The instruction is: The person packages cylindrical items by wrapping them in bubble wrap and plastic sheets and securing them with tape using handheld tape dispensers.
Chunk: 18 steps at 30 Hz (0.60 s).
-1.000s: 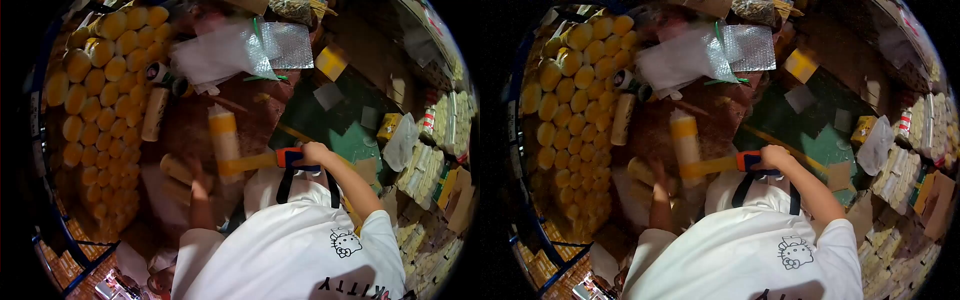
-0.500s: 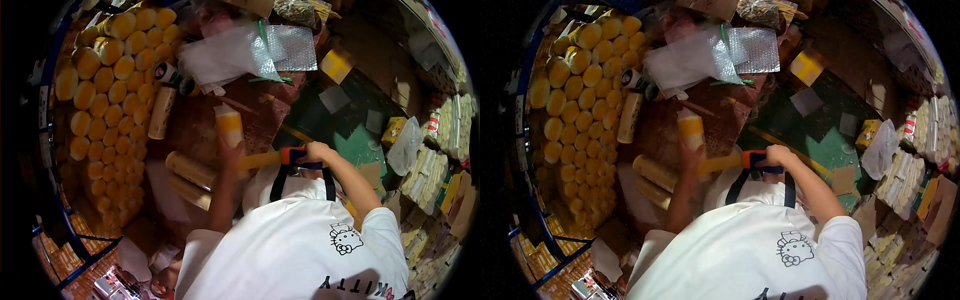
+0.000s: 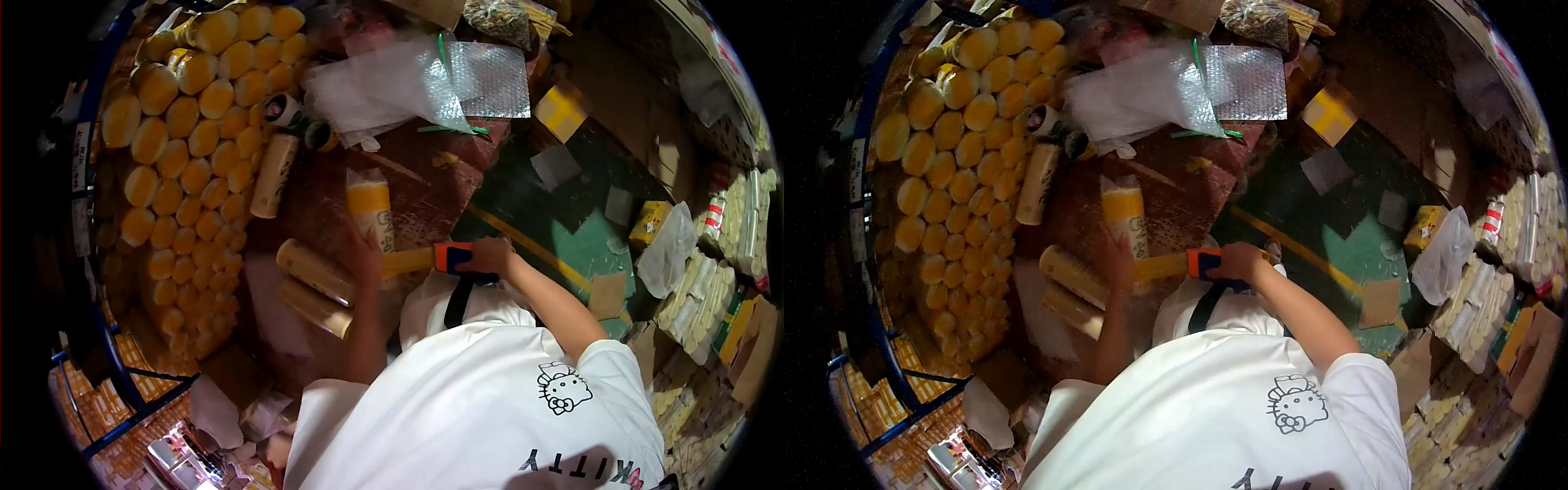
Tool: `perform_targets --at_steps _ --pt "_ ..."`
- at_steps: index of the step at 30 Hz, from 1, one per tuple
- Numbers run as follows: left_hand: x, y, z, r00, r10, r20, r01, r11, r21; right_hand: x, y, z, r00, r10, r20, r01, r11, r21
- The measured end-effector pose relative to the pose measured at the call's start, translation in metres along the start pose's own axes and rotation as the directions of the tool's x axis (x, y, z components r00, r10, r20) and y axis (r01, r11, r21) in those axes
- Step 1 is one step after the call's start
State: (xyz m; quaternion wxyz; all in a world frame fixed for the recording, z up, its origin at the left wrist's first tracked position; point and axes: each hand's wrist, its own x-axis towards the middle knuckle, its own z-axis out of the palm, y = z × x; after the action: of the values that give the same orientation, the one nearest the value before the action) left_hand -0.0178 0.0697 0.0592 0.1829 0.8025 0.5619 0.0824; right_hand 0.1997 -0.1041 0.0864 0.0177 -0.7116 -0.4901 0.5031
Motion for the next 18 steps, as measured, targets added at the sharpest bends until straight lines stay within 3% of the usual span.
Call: perform_targets --at_steps 2,9,12,18 --pt "-0.006 0.016 -0.002 0.968 -0.218 0.125 0.196 0.967 0.164 0.002 -0.001 0.003 0.998 0.033 -0.053 -0.032 0.999 0.012" --pt "-0.009 0.049 -0.013 0.987 -0.138 0.084 0.128 0.984 0.120 -0.001 0.006 0.002 0.999 0.048 -0.007 -0.048 0.999 0.012" --pt "-0.005 0.050 -0.011 0.970 -0.211 0.120 0.204 0.976 0.074 -0.002 0.017 0.000 0.998 0.053 0.045 -0.053 0.999 0.008" --pt "-0.014 0.062 -0.002 0.978 -0.191 0.086 0.192 0.981 -0.008 -0.034 0.027 -0.012 0.972 0.228 0.058 -0.232 0.969 0.079"
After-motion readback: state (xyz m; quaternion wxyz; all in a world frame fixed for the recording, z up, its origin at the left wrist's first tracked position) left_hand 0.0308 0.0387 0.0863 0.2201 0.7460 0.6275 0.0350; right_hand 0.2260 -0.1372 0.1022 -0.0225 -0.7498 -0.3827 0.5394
